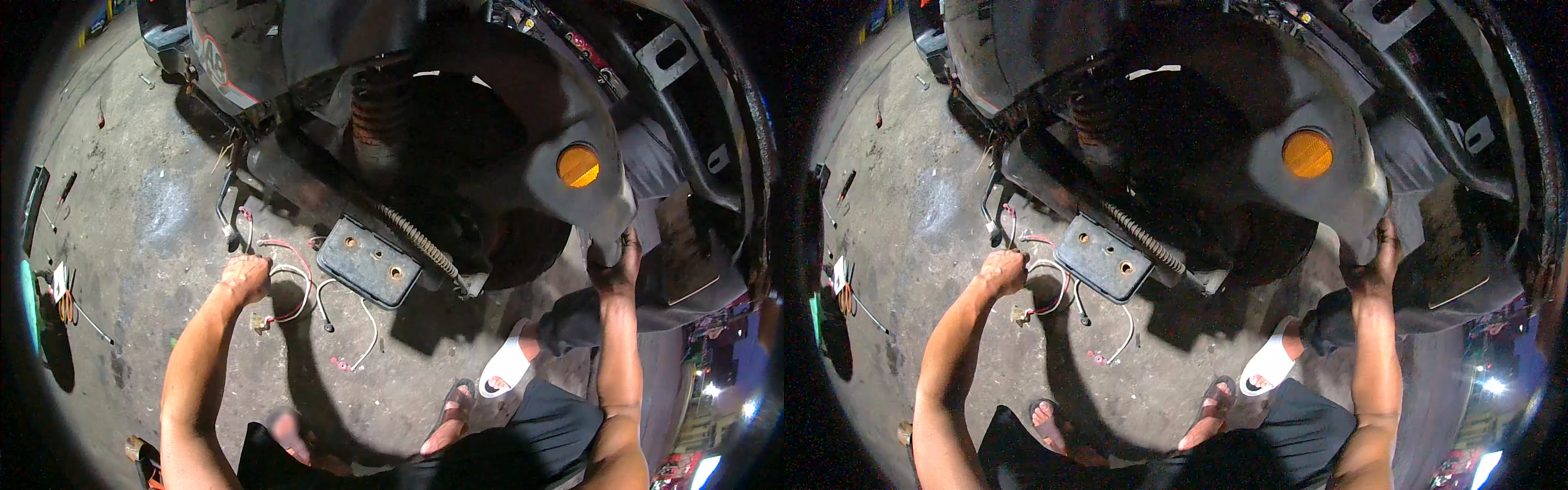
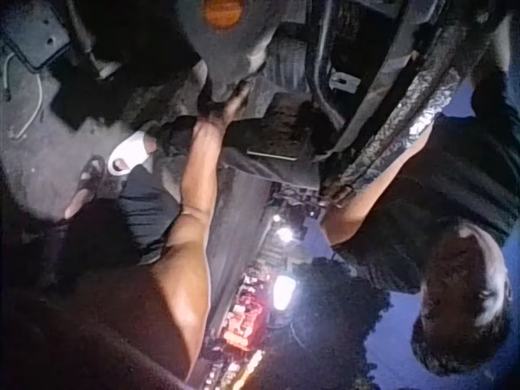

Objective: The person handles and sorts electrical wires on the ground and reaches to touch the rear suspension and frame of a scooter by hand.

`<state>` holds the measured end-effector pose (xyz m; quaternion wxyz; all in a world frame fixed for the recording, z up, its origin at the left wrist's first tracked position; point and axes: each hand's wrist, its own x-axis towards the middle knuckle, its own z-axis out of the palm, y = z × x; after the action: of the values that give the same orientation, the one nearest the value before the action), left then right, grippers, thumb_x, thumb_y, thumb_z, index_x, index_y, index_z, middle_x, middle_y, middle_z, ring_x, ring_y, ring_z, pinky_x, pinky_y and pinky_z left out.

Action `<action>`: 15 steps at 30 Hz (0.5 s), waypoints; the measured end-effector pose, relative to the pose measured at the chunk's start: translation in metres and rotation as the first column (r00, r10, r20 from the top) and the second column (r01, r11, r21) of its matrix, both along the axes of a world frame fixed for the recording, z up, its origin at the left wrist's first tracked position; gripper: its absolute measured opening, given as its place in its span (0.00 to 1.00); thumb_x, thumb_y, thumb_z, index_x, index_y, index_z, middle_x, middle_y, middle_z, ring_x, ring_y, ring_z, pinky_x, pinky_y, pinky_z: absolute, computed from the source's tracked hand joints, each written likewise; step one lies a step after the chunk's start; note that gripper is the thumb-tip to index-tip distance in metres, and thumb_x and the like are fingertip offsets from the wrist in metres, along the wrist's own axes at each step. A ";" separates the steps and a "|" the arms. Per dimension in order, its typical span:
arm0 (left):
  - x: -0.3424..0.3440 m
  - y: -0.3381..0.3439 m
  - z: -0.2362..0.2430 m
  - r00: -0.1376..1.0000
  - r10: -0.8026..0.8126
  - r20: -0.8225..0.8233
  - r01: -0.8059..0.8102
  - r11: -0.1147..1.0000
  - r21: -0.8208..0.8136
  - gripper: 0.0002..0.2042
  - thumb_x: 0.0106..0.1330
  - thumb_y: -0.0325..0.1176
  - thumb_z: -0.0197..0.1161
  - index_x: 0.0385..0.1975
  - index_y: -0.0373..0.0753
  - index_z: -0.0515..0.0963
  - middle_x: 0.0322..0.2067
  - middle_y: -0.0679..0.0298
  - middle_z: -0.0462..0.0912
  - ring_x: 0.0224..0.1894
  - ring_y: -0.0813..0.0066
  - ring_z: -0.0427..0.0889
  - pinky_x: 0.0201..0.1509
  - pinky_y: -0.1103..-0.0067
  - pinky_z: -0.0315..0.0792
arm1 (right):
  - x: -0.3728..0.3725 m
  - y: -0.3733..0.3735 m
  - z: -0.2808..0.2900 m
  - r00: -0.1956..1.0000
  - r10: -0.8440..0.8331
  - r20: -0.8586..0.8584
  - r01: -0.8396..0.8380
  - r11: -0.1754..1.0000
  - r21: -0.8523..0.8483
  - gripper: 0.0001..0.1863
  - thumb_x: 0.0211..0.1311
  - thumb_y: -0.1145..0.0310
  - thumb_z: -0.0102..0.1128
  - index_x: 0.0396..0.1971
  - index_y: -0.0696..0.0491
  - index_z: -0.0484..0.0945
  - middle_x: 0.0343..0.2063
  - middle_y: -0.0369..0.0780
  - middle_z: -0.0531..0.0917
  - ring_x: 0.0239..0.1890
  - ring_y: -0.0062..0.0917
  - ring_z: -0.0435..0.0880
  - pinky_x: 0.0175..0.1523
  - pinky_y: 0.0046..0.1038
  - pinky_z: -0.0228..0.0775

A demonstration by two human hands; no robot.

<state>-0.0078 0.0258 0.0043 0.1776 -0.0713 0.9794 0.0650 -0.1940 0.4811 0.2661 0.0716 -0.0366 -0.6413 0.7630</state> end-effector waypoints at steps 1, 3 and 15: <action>0.000 0.000 0.000 1.000 -0.001 -0.002 0.001 1.000 -0.001 0.09 0.49 0.31 0.53 0.30 0.38 0.77 0.29 0.53 0.80 0.33 0.56 0.80 0.36 0.68 0.74 | -0.002 0.002 0.000 0.997 0.082 -0.013 -0.082 0.996 -0.033 0.12 0.60 0.68 0.41 0.39 0.50 0.73 0.36 0.32 0.78 0.36 0.17 0.77 0.37 0.17 0.72; 0.000 0.001 -0.001 1.000 0.002 -0.031 -0.002 1.000 -0.005 0.09 0.50 0.31 0.52 0.30 0.38 0.76 0.30 0.53 0.80 0.34 0.56 0.80 0.37 0.67 0.74 | -0.001 0.000 0.001 0.999 0.046 0.000 -0.046 0.998 -0.050 0.11 0.60 0.67 0.42 0.39 0.49 0.73 0.35 0.32 0.78 0.36 0.16 0.78 0.36 0.17 0.72; 0.000 0.006 0.005 0.999 -0.033 0.006 0.032 0.999 0.028 0.10 0.51 0.33 0.54 0.32 0.38 0.76 0.31 0.52 0.80 0.36 0.55 0.80 0.38 0.67 0.73 | -0.010 0.015 -0.007 0.998 0.027 -0.061 -0.025 0.999 0.025 0.11 0.61 0.63 0.44 0.38 0.50 0.73 0.34 0.32 0.79 0.36 0.16 0.79 0.34 0.18 0.75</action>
<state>-0.0076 0.0318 0.0096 0.1830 -0.0532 0.9788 0.0756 -0.2037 0.4958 0.2593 0.0819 -0.0038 -0.6485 0.7568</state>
